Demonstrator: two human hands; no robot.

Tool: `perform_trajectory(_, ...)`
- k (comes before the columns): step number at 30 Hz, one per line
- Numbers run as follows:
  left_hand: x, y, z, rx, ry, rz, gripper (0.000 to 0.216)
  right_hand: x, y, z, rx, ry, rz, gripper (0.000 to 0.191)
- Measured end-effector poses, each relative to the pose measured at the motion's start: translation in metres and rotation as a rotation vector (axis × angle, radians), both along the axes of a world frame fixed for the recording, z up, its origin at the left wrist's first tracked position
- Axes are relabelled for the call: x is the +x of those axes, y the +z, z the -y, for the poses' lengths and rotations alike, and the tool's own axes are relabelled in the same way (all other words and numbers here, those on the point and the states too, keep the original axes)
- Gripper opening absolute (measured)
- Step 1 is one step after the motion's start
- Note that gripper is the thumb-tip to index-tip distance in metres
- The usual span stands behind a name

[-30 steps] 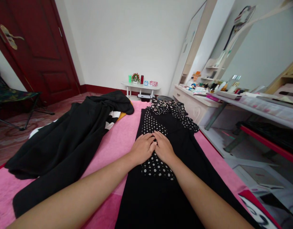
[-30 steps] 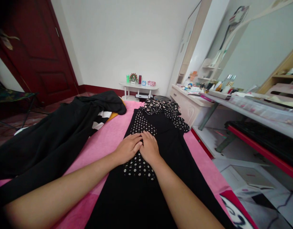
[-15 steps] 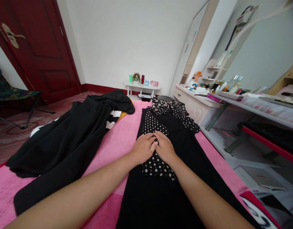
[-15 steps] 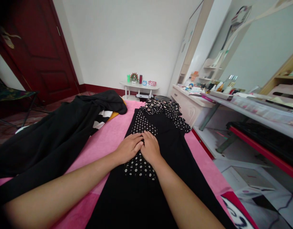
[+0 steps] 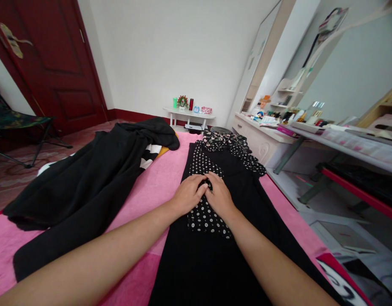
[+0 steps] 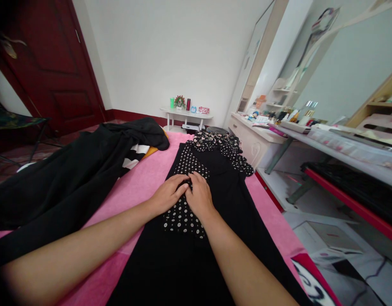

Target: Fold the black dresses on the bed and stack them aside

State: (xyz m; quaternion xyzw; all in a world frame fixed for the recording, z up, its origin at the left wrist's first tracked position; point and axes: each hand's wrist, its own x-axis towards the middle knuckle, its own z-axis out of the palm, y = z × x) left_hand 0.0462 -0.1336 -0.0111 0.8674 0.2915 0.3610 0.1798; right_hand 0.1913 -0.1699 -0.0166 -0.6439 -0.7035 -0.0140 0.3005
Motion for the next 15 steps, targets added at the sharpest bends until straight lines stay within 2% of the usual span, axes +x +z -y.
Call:
perform_trajectory(10, -0.0003, 0.0032, -0.0001, 0.033, -0.003, -0.114, 0.031, -0.0039, 0.0075, 0.0045, -0.013, 0.023, -0.013, 0.037)
perform_trajectory(15, -0.0001, 0.0022, 0.0006, 0.041, 0.035, -0.181, 0.033, -0.0001, 0.0049, 0.0014, -0.004, 0.033, -0.097, 0.034)
